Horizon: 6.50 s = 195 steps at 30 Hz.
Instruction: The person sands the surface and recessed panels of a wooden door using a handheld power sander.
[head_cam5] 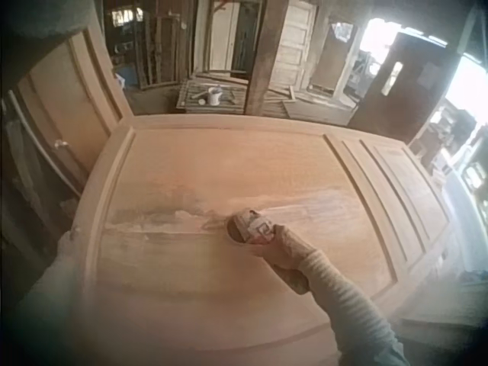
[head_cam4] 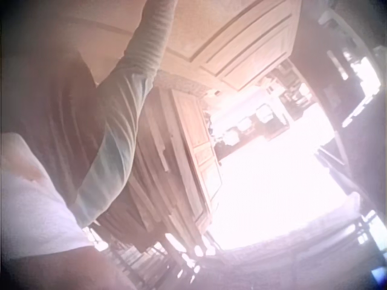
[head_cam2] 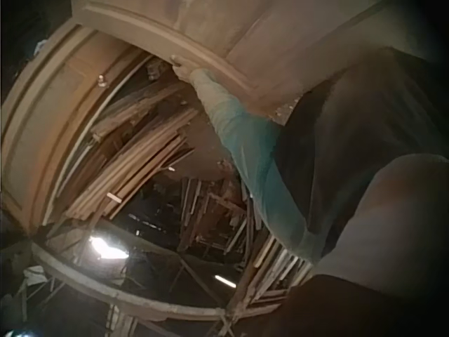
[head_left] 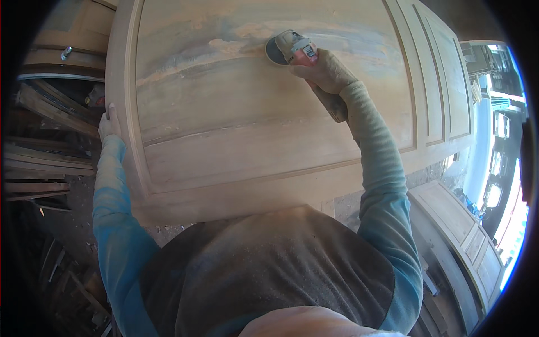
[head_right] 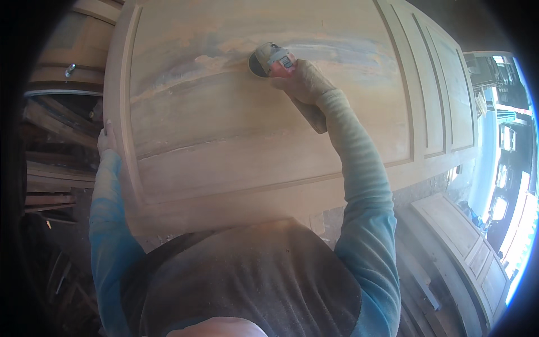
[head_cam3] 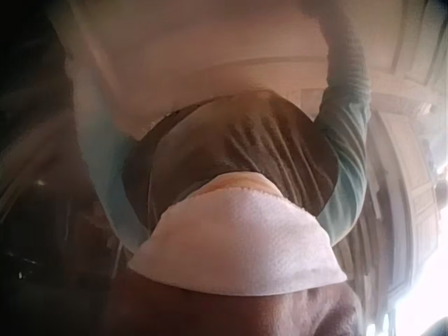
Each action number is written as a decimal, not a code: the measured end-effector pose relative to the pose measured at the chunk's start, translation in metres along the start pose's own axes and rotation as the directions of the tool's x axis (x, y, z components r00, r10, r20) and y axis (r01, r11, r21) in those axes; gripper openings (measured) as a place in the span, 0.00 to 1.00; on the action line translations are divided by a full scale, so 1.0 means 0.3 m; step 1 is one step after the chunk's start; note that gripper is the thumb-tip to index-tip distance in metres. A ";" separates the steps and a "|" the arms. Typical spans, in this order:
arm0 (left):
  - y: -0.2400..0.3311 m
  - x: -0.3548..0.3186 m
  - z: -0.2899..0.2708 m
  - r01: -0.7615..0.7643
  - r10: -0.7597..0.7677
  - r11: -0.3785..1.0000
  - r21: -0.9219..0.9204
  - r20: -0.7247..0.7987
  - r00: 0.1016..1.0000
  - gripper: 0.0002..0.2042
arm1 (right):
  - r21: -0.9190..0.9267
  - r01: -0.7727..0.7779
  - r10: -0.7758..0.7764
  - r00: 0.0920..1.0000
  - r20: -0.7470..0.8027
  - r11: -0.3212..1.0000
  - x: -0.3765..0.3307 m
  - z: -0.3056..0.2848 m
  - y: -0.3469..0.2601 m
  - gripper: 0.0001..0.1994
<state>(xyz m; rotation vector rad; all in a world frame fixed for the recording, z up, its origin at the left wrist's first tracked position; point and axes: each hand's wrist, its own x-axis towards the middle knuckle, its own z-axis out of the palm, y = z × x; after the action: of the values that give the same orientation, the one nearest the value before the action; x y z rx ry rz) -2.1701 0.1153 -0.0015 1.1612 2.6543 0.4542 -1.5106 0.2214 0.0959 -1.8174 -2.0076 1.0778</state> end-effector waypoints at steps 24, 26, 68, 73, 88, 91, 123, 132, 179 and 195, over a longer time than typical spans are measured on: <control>0.043 -0.037 -0.011 0.113 -0.116 0.991 0.068 0.039 0.993 0.40 | 0.051 -0.134 0.134 0.991 0.006 0.990 0.323 -0.092 -0.163 0.23; 0.039 -0.035 -0.004 0.117 -0.114 0.990 0.079 -0.036 0.993 0.40 | 0.000 -0.073 0.073 0.996 0.051 0.997 0.328 -0.044 -0.197 0.23; 0.456 -0.917 -0.024 0.552 0.111 -0.201 -0.809 0.541 0.834 0.18 | -0.047 0.550 -0.468 0.749 0.468 0.834 -0.057 0.707 -0.893 0.31; 0.527 -0.858 0.059 0.426 0.261 -0.518 -0.742 0.337 0.905 0.20 | 0.039 0.521 -0.458 0.709 0.536 0.852 -0.089 0.682 -0.911 0.30; 0.711 -0.413 0.148 0.500 0.347 -0.596 -0.628 0.360 0.866 0.19 | -0.159 0.360 -0.282 0.885 0.370 0.920 0.344 0.655 -0.948 0.28; 0.710 -0.439 0.146 0.357 0.246 -0.640 -0.680 0.259 0.934 0.19 | -0.171 0.580 -0.513 0.798 0.316 0.796 0.326 0.669 -0.936 0.28; 0.724 -0.349 0.112 0.604 0.468 -0.382 -0.700 0.417 0.779 0.22 | 0.109 0.331 -0.348 0.870 0.348 0.937 0.423 0.628 -0.902 0.23; 0.794 -0.458 0.191 0.349 0.338 -0.359 -0.866 0.228 0.913 0.22 | 0.140 0.330 -0.358 0.868 0.345 0.934 0.284 0.546 -0.911 0.17; 0.766 -0.492 0.141 0.607 0.542 -0.455 -0.651 0.338 0.769 0.24 | 0.088 0.169 -0.189 0.918 0.349 0.982 0.282 0.544 -0.875 0.28; 0.907 -0.562 0.283 0.631 0.538 -0.335 -0.700 0.408 0.738 0.23 | -0.001 0.054 -0.052 0.957 0.286 0.999 0.209 0.447 -0.793 0.27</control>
<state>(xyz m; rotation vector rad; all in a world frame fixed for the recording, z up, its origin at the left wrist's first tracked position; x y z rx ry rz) -1.8469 0.1817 0.0285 0.2267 0.5884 1.4641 -1.7872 0.2400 0.1356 -1.6809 -2.2071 1.3853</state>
